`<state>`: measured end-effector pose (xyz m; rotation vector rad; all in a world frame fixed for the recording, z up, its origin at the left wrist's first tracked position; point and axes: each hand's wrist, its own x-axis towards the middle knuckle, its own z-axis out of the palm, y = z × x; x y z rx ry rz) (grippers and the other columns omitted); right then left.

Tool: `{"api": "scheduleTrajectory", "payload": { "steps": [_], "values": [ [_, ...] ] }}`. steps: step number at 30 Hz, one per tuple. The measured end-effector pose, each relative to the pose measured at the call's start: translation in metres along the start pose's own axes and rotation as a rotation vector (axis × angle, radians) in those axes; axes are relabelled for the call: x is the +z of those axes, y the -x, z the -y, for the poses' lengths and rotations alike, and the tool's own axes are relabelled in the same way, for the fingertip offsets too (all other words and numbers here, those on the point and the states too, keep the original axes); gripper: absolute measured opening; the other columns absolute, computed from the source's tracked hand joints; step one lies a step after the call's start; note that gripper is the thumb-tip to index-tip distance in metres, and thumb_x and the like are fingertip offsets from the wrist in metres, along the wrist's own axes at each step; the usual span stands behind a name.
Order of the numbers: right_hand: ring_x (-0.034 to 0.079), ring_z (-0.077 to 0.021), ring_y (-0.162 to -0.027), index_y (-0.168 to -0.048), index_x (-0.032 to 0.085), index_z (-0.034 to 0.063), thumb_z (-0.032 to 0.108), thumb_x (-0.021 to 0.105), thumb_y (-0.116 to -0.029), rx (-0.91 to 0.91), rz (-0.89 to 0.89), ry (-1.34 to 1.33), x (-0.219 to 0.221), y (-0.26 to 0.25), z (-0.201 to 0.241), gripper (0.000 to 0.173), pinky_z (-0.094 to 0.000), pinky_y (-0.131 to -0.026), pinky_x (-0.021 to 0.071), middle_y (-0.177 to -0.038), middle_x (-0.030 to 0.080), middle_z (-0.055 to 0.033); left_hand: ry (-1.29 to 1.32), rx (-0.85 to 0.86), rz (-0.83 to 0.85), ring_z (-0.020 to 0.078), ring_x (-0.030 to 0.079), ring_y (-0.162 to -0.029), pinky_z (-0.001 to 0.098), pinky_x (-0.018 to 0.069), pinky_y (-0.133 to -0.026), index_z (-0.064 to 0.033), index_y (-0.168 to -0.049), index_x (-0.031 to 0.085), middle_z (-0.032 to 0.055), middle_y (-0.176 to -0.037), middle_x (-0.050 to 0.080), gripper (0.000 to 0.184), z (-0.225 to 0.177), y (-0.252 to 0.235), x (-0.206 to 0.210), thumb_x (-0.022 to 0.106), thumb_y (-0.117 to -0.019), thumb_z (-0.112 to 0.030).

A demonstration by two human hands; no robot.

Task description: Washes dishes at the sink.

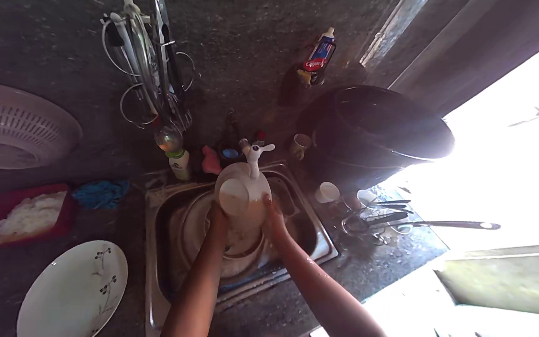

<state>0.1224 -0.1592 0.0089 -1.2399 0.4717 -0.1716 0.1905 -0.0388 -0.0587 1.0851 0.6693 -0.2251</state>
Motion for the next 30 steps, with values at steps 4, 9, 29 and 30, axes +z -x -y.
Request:
{"api": "scheduleTrajectory", "payload": {
  "steps": [4,9,29,30],
  "values": [
    [0.066,-0.0115,-0.074,-0.109,0.061,-0.0037,0.027,0.04,-0.1118,-0.005,-0.17,-0.057,0.013,-0.007,0.0,0.037,-0.0296,-0.07,0.0581,-0.084,0.066,-0.0087,-0.429,0.343,0.008,0.0396,0.046,-0.139,0.0481,0.0361,-0.117,0.0125,-0.146,0.042,0.0335,-0.147,0.047,0.048,0.027,0.033,0.019,0.024,-0.1138,-0.019],
    [0.065,-0.0113,-0.08,-0.125,0.055,-0.0017,0.027,0.04,-0.1119,0.067,-0.189,-0.137,0.017,-0.011,0.01,0.035,-0.0281,-0.072,0.0563,-0.096,0.064,-0.0105,-0.943,1.063,0.012,0.0579,0.024,-0.149,0.0688,0.0147,-0.121,0.019,-0.15,0.031,0.0403,-0.157,0.029,0.075,0.047,0.055,0.02,0.046,-0.1018,-0.037],
    [0.064,-0.0259,-0.094,-0.111,0.068,-0.0059,0.025,0.043,-0.1108,-0.139,0.025,0.827,-0.05,-0.075,0.048,0.04,-0.0447,-0.089,0.0505,-0.101,0.068,-0.0196,-0.282,0.075,0.51,0.0169,0.07,-0.096,0.0362,0.0591,-0.087,0.0026,-0.136,0.051,0.0144,-0.112,0.069,0.038,-0.052,0.029,-0.005,0.04,-0.1123,-0.024],
    [0.067,-0.0336,-0.103,-0.115,0.069,-0.0038,0.028,0.041,-0.1111,-0.14,-0.013,0.968,-0.038,-0.075,0.048,0.042,-0.0525,-0.094,0.0498,-0.107,0.069,-0.0232,-0.223,0.101,0.466,0.0173,0.071,-0.094,0.0364,0.0601,-0.085,0.0029,-0.135,0.053,0.0146,-0.109,0.07,0.037,-0.045,0.033,-0.008,0.04,-0.1121,-0.024]
  ]
}}
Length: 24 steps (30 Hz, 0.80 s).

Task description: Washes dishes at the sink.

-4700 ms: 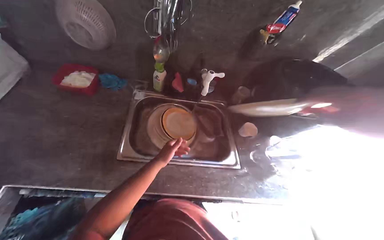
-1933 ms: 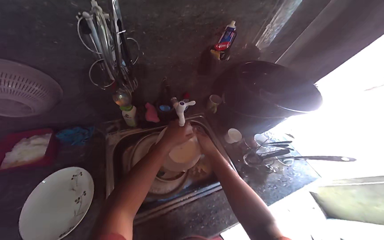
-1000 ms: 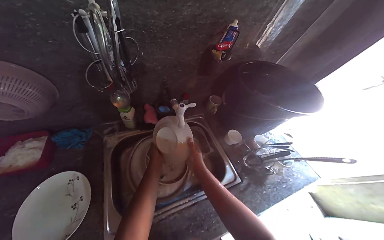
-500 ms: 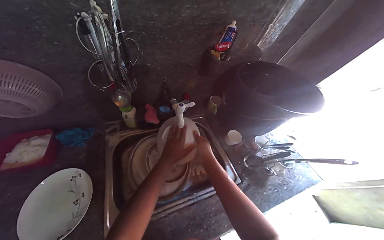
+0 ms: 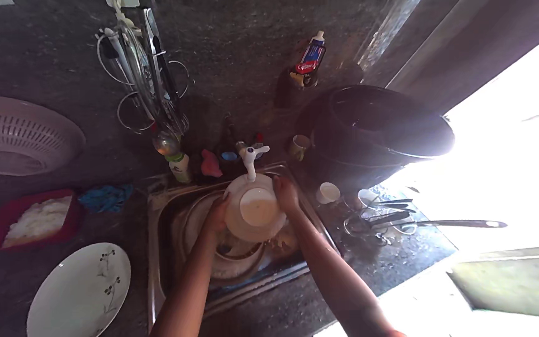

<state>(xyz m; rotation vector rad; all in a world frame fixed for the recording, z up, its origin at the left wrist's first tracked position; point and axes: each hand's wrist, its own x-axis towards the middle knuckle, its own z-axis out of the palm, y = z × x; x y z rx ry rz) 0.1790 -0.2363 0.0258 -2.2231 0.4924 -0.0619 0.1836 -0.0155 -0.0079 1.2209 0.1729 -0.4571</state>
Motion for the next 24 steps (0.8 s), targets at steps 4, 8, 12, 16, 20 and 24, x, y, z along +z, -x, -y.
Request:
{"api": "scheduleTrajectory", "payload": {
  "steps": [4,8,12,16,20,24],
  "values": [
    [0.053,-0.0353,-0.136,-0.138,0.062,0.0018,0.022,0.043,-0.1074,-0.302,0.004,0.126,0.047,0.007,0.033,0.041,-0.0487,-0.118,0.0376,-0.142,0.059,-0.0218,0.11,0.193,-0.117,0.0176,0.071,-0.099,0.0361,0.0601,-0.089,0.0065,-0.133,0.054,0.0163,-0.112,0.07,0.038,0.01,0.007,-0.002,0.041,-0.1118,-0.023],
    [0.054,-0.0308,-0.137,-0.136,0.066,0.0094,0.031,0.045,-0.1063,-0.61,0.055,0.134,0.077,-0.019,0.038,0.043,-0.0484,-0.118,0.0384,-0.142,0.062,-0.0132,0.203,0.224,-0.17,0.0203,0.07,-0.106,0.0381,0.0593,-0.093,0.0052,-0.138,0.051,0.0177,-0.119,0.069,0.041,0.005,0.01,-0.004,0.041,-0.112,-0.025],
    [0.062,-0.0389,-0.121,-0.129,0.063,-0.0055,0.022,0.058,-0.1029,-0.32,0.055,0.125,0.059,-0.04,0.053,0.038,-0.052,-0.108,0.0458,-0.125,0.066,-0.0272,0.3,0.196,-0.169,0.0219,0.069,-0.109,0.0395,0.0589,-0.094,0.0026,-0.144,0.046,0.0186,-0.124,0.066,0.045,0.01,0.012,-0.002,0.035,-0.1131,-0.029],
    [0.033,-0.0347,-0.151,-0.145,0.06,0.0154,0.035,0.042,-0.1076,-0.721,0.227,0.359,0.071,0.005,0.056,0.046,-0.0532,-0.126,0.0205,-0.158,0.046,-0.0132,0.43,0.249,-0.069,0.0211,0.067,-0.113,0.0407,0.0575,-0.096,-0.0001,-0.147,0.041,0.0172,-0.128,0.065,0.05,0.019,-0.001,-0.003,0.024,-0.114,-0.034],
    [0.044,-0.0356,-0.144,-0.147,0.05,-0.0035,0.025,0.048,-0.1051,-0.406,0.018,-0.039,0.049,-0.012,0.014,0.05,-0.0481,-0.121,0.0343,-0.151,0.048,-0.0251,0.546,0.214,-0.041,0.0207,0.067,-0.115,0.0413,0.0583,-0.096,-0.0064,-0.149,0.041,0.0137,-0.129,0.066,0.053,0.032,0.007,-0.009,0.021,-0.1132,-0.04],
    [0.068,-0.0169,-0.102,-0.136,0.055,0.0056,0.044,0.025,-0.1122,0.143,0.305,-0.89,0.029,0.017,0.02,0.054,-0.0377,-0.089,0.0578,-0.114,0.069,-0.0111,0.701,0.162,-0.038,0.0202,0.071,-0.107,0.0418,0.0611,-0.09,-0.0097,-0.14,0.048,0.0096,-0.117,0.072,0.055,0.046,0.006,-0.018,0.019,-0.1118,-0.046]
  ]
}}
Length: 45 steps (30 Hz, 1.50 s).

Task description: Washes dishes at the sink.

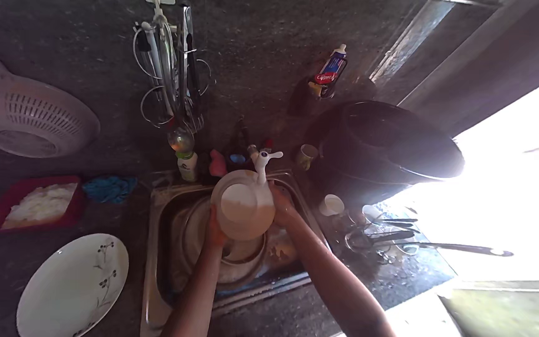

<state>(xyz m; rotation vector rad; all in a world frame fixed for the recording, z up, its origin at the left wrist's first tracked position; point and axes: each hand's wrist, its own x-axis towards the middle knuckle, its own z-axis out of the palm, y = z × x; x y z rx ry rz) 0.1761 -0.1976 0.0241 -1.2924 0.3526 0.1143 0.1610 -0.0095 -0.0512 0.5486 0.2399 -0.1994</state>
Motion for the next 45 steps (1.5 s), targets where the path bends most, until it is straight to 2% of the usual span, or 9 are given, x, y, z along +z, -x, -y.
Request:
{"api": "scheduleTrajectory", "payload": {
  "steps": [7,12,17,20,26,30,38,41,45],
  "values": [
    [0.068,-0.0127,-0.093,-0.124,0.055,-0.0034,0.022,0.034,-0.1125,-0.141,-0.099,-0.127,0.039,0.043,-0.017,0.035,-0.0323,-0.084,0.0588,-0.102,0.068,-0.0101,-0.096,0.063,-0.246,0.0211,0.066,-0.111,0.0433,0.0568,-0.093,-0.0064,-0.141,0.05,0.0138,-0.125,0.065,0.058,0.022,-0.018,0.021,0.022,-0.1118,-0.048],
    [0.067,-0.0162,-0.096,-0.133,0.05,-0.0022,0.024,0.035,-0.1124,-0.174,-0.217,-0.279,0.039,0.031,-0.029,0.036,-0.0356,-0.086,0.0581,-0.109,0.065,-0.0127,-0.922,0.229,-0.543,0.0396,0.055,-0.13,0.0496,0.0409,-0.112,0.0139,-0.134,0.054,0.0334,-0.135,0.057,0.051,0.033,-0.014,0.044,0.028,-0.1143,-0.025],
    [0.067,-0.0188,-0.094,-0.133,0.047,-0.0005,0.027,0.034,-0.113,-0.148,-0.264,-0.384,0.038,0.025,-0.024,0.037,-0.037,-0.083,0.0588,-0.108,0.064,-0.0142,-1.521,0.782,-0.234,0.0559,0.028,-0.148,0.0615,0.0189,-0.123,0.0195,-0.15,0.03,0.0405,-0.156,0.031,0.073,0.058,-0.001,0.032,0.038,-0.1021,-0.035],
    [0.068,-0.0159,-0.091,-0.13,0.051,-0.0018,0.024,0.036,-0.1125,-0.112,-0.228,-0.253,0.02,0.032,-0.012,0.034,-0.0343,-0.081,0.0589,-0.104,0.066,-0.0125,-1.559,0.91,0.024,0.0565,0.032,-0.145,0.0622,0.0279,-0.12,0.0135,-0.144,0.047,0.0411,-0.154,0.033,0.081,0.04,-0.003,0.019,0.049,-0.0959,-0.052],
    [0.068,-0.0176,-0.099,-0.135,0.052,0.0001,0.027,0.038,-0.1121,0.009,-0.253,-0.172,-0.031,0.059,-0.01,0.038,-0.0364,-0.085,0.0587,-0.113,0.067,-0.0139,-1.592,0.319,0.36,0.0334,0.025,-0.155,0.0477,0.021,-0.127,-0.0036,-0.156,0.04,0.0198,-0.165,0.032,0.064,-0.01,-0.017,0.045,0.051,-0.1047,-0.039],
    [0.067,-0.0177,-0.103,-0.139,0.049,0.0019,0.027,0.035,-0.1126,-0.005,-0.267,-0.327,-0.036,0.059,-0.017,0.039,-0.037,-0.088,0.058,-0.118,0.066,-0.0137,-1.85,0.428,0.684,0.0338,0.02,-0.157,0.0658,0.0048,-0.124,-0.0183,-0.157,0.043,0.0078,-0.167,0.032,0.064,0.002,-0.001,0.082,0.051,-0.1018,-0.049],
    [0.068,-0.0095,-0.081,-0.112,0.064,-0.0053,0.014,0.048,-0.1066,-0.136,-0.01,0.515,-0.016,0.106,-0.006,0.026,-0.0296,-0.079,0.0589,-0.09,0.07,-0.0076,-0.826,-0.246,-0.124,0.0334,0.051,-0.135,0.0516,0.0434,-0.111,0.002,-0.15,0.042,0.0256,-0.147,0.05,0.072,-0.015,-0.002,0.052,0.018,-0.1107,-0.053],
    [0.07,-0.0293,-0.109,-0.126,0.07,-0.0005,0.018,0.053,-0.1056,-0.343,0.255,1.071,-0.001,0.114,-0.007,0.032,-0.0486,-0.1,0.052,-0.114,0.074,-0.018,-0.379,-0.415,-0.086,0.0344,0.068,-0.099,0.052,0.0584,-0.078,-0.0057,-0.14,0.05,0.0222,-0.117,0.066,0.08,-0.038,0.009,0.046,0.019,-0.1029,-0.07],
    [0.046,-0.029,-0.145,-0.15,0.052,0.0074,0.026,0.052,-0.1066,-0.398,0.519,1.291,0.002,0.09,-0.018,0.047,-0.0464,-0.122,0.0323,-0.156,0.049,-0.0123,-0.384,-0.326,-0.074,0.0242,0.068,-0.095,0.0398,0.0591,-0.079,-0.0032,-0.134,0.048,0.0166,-0.112,0.065,0.033,-0.054,0.027,0.057,0.037,-0.1056,-0.015]
  ]
}}
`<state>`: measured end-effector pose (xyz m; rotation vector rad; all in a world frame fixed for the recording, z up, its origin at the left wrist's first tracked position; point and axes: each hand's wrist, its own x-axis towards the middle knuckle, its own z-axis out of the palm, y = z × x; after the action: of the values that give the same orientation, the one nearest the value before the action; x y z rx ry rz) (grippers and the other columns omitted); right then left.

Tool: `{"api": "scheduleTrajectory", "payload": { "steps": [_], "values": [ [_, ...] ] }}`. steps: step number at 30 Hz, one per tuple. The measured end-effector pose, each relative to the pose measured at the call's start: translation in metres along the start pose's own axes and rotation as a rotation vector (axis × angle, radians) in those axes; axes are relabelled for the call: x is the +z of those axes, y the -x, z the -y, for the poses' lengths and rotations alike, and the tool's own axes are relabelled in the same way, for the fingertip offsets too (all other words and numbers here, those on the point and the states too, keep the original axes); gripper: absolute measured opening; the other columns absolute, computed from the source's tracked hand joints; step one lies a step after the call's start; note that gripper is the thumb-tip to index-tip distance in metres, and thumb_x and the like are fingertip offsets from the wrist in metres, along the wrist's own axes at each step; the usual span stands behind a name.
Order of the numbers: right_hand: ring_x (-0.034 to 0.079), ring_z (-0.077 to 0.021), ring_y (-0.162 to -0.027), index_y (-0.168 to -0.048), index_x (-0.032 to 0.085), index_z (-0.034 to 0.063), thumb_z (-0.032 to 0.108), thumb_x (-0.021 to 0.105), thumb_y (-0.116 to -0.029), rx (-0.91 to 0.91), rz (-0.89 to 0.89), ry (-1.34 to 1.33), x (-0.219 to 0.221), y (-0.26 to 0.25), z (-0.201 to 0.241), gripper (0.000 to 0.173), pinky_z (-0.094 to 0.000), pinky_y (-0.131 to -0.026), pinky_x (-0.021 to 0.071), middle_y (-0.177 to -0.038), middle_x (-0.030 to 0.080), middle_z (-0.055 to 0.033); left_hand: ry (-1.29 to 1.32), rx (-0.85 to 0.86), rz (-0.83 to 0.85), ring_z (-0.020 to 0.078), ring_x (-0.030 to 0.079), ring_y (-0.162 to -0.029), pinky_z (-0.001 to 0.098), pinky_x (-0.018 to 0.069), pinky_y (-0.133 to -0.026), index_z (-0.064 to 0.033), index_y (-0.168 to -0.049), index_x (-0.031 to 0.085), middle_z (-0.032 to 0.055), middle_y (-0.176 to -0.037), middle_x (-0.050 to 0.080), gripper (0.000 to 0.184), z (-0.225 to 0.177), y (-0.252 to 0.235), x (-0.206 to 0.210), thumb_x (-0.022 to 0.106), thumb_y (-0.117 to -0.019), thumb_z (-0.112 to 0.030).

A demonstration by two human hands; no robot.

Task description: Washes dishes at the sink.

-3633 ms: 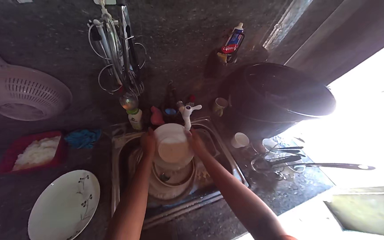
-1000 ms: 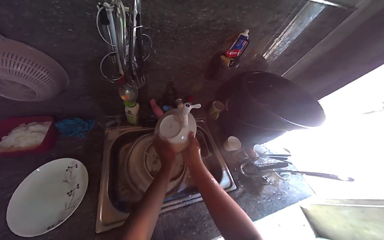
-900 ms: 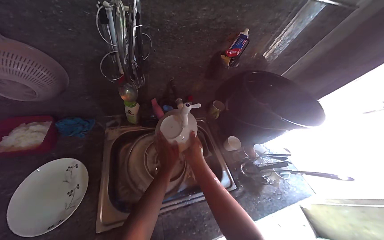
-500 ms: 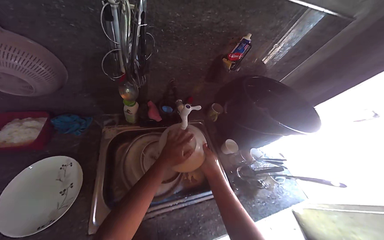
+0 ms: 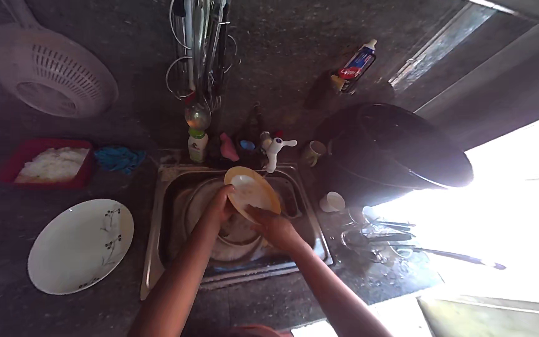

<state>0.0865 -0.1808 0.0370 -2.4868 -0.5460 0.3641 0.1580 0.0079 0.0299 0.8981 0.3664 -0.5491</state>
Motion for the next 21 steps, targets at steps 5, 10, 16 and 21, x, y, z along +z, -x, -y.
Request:
{"api": "scheduleTrajectory", "payload": {
  "steps": [5,10,16,21],
  "values": [
    [0.017,-0.041,-0.156,-0.159,0.03,-0.0009,0.049,0.041,-0.1064,0.165,-0.188,0.158,0.001,-0.057,-0.022,0.073,-0.0561,-0.127,0.0108,-0.167,0.023,-0.0253,0.076,0.135,-0.07,0.0213,0.069,-0.096,0.0369,0.0592,-0.081,-0.0011,-0.136,0.046,0.0165,-0.112,0.065,0.034,0.033,0.014,0.017,0.036,-0.1067,-0.013],
    [0.016,-0.0371,-0.157,-0.161,0.03,0.0047,0.045,0.031,-0.1091,-0.069,-0.251,0.25,0.016,-0.087,-0.03,0.066,-0.055,-0.128,0.0111,-0.169,0.021,-0.0189,0.194,0.179,-0.095,0.0203,0.07,-0.091,0.0372,0.0598,-0.077,-0.003,-0.127,0.052,0.0133,-0.103,0.067,0.029,0.044,0.012,0.022,0.036,-0.1059,-0.015],
    [0.053,-0.0322,-0.135,-0.147,0.052,0.0072,0.034,0.061,-0.1021,0.462,-0.05,-0.137,-0.059,-0.064,-0.063,0.053,-0.0513,-0.114,0.0408,-0.145,0.056,-0.0197,0.349,0.094,-0.1,0.0239,0.071,-0.089,0.042,0.0604,-0.075,-0.0041,-0.122,0.054,0.0145,-0.1,0.069,0.03,0.061,0.003,-0.009,0.035,-0.1058,-0.021],
    [0.067,-0.0095,-0.077,-0.124,0.055,0.0057,0.023,0.045,-0.109,0.611,-0.061,-0.884,-0.073,0.001,-0.04,0.025,-0.0268,-0.066,0.0574,-0.093,0.067,-0.0038,0.426,0.06,0.1,0.019,0.075,-0.085,0.0366,0.0635,-0.074,-0.0055,-0.112,0.062,0.0099,-0.091,0.074,0.039,0.074,-0.002,-0.028,0.028,-0.109,-0.026]
  ]
}}
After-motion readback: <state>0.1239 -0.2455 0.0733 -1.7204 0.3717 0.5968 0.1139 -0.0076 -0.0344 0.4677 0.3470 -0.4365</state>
